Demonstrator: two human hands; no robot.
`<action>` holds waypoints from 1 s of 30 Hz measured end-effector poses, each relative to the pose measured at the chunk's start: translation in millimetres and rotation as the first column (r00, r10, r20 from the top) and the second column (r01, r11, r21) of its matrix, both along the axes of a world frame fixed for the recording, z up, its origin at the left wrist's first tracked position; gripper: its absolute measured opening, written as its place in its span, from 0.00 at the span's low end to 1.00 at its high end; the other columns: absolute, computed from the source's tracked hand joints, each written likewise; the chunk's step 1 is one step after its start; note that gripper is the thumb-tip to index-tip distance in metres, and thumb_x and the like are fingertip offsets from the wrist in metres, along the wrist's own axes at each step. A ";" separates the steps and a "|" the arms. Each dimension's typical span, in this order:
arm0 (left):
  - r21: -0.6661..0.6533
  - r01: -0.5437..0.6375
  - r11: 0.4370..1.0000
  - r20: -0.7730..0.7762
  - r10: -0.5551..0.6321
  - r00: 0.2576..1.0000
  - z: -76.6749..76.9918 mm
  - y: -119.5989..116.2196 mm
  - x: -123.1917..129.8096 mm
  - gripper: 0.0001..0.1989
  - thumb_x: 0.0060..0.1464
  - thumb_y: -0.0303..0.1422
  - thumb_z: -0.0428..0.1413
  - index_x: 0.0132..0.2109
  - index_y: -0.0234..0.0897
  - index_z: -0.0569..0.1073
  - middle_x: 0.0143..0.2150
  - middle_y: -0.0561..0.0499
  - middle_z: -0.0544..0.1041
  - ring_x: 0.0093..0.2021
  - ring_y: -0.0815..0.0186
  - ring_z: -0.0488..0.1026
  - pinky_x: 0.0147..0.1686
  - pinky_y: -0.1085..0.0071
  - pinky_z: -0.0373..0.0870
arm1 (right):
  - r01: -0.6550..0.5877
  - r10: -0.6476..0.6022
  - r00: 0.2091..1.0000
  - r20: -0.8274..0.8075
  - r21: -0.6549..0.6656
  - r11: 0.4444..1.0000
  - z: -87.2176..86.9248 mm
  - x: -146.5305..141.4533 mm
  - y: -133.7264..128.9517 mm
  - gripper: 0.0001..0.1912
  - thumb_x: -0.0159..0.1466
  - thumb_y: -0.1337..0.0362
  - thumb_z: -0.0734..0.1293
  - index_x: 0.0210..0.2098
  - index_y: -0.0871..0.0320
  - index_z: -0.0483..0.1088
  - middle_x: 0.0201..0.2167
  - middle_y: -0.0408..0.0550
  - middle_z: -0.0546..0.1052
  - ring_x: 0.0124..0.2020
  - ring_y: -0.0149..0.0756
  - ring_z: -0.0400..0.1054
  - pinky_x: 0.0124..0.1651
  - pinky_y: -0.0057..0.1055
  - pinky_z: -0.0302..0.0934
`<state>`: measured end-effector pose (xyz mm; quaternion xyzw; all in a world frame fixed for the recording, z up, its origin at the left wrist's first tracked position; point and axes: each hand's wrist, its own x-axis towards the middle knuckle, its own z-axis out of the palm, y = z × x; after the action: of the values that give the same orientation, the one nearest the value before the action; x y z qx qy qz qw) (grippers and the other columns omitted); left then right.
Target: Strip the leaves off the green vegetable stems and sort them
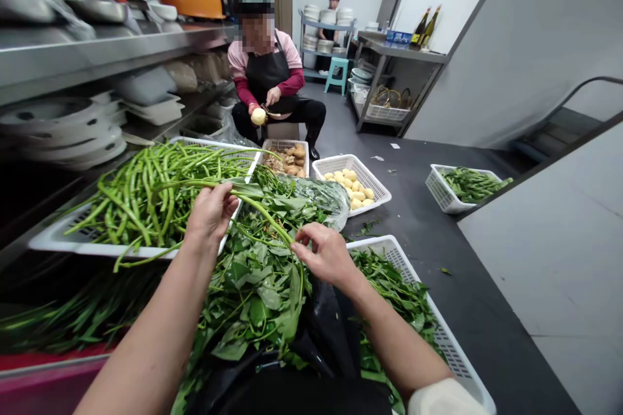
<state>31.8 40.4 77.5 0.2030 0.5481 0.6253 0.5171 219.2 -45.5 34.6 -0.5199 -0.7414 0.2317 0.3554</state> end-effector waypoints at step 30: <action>-0.074 0.423 0.903 -0.216 -0.428 0.877 -67.4 -33.9 30.1 0.17 0.44 0.44 0.59 0.33 0.35 0.66 0.27 0.54 0.69 0.25 0.71 0.68 0.26 0.74 0.68 | -0.063 -0.005 0.989 -0.150 -0.444 0.894 -43.1 -23.5 -1.9 0.15 0.61 0.60 0.60 0.19 0.58 0.62 0.15 0.39 0.64 0.18 0.27 0.57 0.25 0.24 0.49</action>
<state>61.8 6.5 10.1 0.3819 0.5533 0.4622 0.5782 195.7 -47.4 -8.5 -0.5580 -0.6476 0.4390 0.2765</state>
